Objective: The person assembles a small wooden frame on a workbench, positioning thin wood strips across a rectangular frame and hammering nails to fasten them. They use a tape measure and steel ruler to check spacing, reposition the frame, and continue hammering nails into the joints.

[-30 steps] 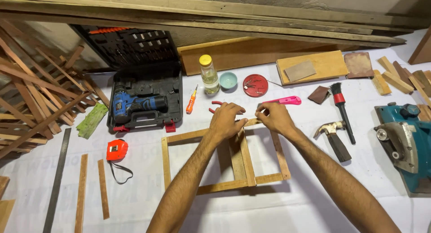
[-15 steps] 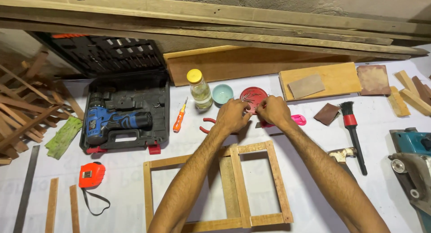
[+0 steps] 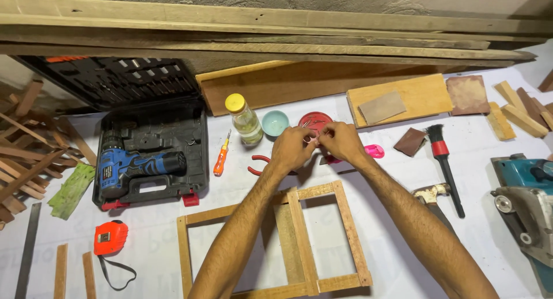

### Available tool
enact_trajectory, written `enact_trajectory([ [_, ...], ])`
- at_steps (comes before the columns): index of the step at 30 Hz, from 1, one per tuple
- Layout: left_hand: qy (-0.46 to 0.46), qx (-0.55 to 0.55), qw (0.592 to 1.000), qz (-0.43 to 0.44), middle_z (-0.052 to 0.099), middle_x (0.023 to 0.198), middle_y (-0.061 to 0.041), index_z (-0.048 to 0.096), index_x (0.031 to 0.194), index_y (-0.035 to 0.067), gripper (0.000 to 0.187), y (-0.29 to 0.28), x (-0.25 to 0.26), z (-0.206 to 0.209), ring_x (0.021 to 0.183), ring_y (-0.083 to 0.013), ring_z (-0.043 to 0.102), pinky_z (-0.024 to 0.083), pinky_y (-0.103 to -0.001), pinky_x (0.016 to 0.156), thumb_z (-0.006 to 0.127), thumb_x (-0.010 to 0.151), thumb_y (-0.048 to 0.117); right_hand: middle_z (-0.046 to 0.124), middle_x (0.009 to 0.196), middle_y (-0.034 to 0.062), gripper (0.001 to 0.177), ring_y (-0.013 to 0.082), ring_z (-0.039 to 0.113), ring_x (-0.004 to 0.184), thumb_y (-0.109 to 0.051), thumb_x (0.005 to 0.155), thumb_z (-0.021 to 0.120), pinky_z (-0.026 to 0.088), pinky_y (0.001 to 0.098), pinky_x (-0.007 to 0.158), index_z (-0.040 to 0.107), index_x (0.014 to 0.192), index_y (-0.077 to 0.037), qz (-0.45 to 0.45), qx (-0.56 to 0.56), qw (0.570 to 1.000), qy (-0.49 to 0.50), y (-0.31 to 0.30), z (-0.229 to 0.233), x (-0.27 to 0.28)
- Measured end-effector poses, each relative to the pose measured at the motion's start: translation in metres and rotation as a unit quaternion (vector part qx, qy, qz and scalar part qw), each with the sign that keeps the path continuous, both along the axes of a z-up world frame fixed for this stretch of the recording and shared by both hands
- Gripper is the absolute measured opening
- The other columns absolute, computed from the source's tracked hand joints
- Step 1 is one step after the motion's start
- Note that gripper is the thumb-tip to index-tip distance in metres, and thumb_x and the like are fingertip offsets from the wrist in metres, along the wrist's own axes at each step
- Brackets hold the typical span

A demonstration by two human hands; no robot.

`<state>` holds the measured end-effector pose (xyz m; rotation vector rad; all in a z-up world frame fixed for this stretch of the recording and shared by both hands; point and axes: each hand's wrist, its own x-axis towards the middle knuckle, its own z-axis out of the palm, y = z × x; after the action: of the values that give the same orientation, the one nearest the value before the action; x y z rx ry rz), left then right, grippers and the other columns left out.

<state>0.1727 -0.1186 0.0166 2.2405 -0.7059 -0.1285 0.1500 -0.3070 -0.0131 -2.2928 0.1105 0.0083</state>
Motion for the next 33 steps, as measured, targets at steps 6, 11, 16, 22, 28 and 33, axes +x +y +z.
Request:
enact_trajectory([
  [6, 0.064, -0.126, 0.990, 0.010, 0.080, 0.092, -0.011, 0.079, 0.106, 0.007, 0.025, -0.007, -0.019, 0.002, 0.080, -0.0196, 0.078, 0.062, -0.033, 0.073, 0.075, 0.089, 0.025, 0.078, 0.081, 0.0117, 0.024, 0.0198, 0.075, 0.070, -0.023, 0.090, 0.073, 0.060, 0.0357, 0.066, 0.076, 0.100, -0.001, 0.044, 0.027, 0.999, -0.003, -0.007, 0.045, -0.040],
  [11, 0.091, -0.169, 0.981, 0.023, 0.080, 0.088, -0.010, 0.078, 0.099, 0.003, 0.023, -0.027, -0.054, 0.023, 0.079, -0.0157, 0.077, 0.061, -0.031, 0.072, 0.078, 0.087, 0.023, 0.079, 0.080, 0.0109, 0.021, 0.0171, 0.075, 0.070, -0.019, 0.091, 0.071, 0.061, 0.0325, 0.067, 0.076, 0.101, -0.001, 0.053, 0.033, 0.998, -0.023, -0.024, 0.073, -0.081],
  [16, 0.093, -0.210, 0.973, 0.010, 0.079, 0.085, -0.009, 0.076, 0.096, 0.001, 0.020, -0.056, -0.092, 0.028, 0.077, -0.0150, 0.074, 0.059, -0.030, 0.070, 0.077, 0.090, 0.020, 0.079, 0.082, 0.0107, 0.021, 0.0158, 0.076, 0.074, -0.017, 0.090, 0.072, 0.060, 0.0308, 0.070, 0.076, 0.103, -0.001, 0.050, 0.023, 0.996, -0.066, -0.053, 0.092, -0.131],
  [22, 0.158, -0.216, 0.962, -0.043, 0.080, 0.087, -0.006, 0.066, 0.099, 0.003, 0.017, -0.092, -0.138, 0.039, 0.072, -0.0110, 0.074, 0.059, -0.027, 0.068, 0.070, 0.095, 0.019, 0.078, 0.088, 0.0135, 0.029, 0.0270, 0.077, 0.081, -0.027, 0.086, 0.075, 0.061, 0.0405, 0.077, 0.077, 0.103, -0.004, -0.024, -0.079, 0.997, 0.011, -0.105, 0.076, -0.184],
  [28, 0.179, -0.202, 0.960, -0.074, 0.077, 0.085, -0.007, 0.064, 0.102, 0.003, 0.015, -0.111, -0.167, 0.022, 0.072, -0.0114, 0.074, 0.059, -0.027, 0.066, 0.067, 0.096, 0.016, 0.074, 0.102, 0.0225, 0.045, 0.0411, 0.072, 0.097, -0.034, 0.086, 0.081, 0.059, 0.0506, 0.083, 0.068, 0.116, -0.002, -0.120, -0.254, 0.947, 0.156, -0.134, 0.031, -0.235],
  [33, 0.184, -0.162, 0.967, -0.069, 0.077, 0.083, -0.008, 0.066, 0.102, 0.003, 0.017, -0.119, -0.177, 0.012, 0.072, -0.0127, 0.072, 0.058, -0.028, 0.065, 0.070, 0.095, 0.018, 0.073, 0.101, 0.0251, 0.066, 0.0434, 0.072, 0.097, -0.027, 0.079, 0.084, 0.059, 0.0527, 0.081, 0.053, 0.129, 0.003, -0.151, -0.229, 0.952, 0.139, -0.136, 0.007, -0.253],
])
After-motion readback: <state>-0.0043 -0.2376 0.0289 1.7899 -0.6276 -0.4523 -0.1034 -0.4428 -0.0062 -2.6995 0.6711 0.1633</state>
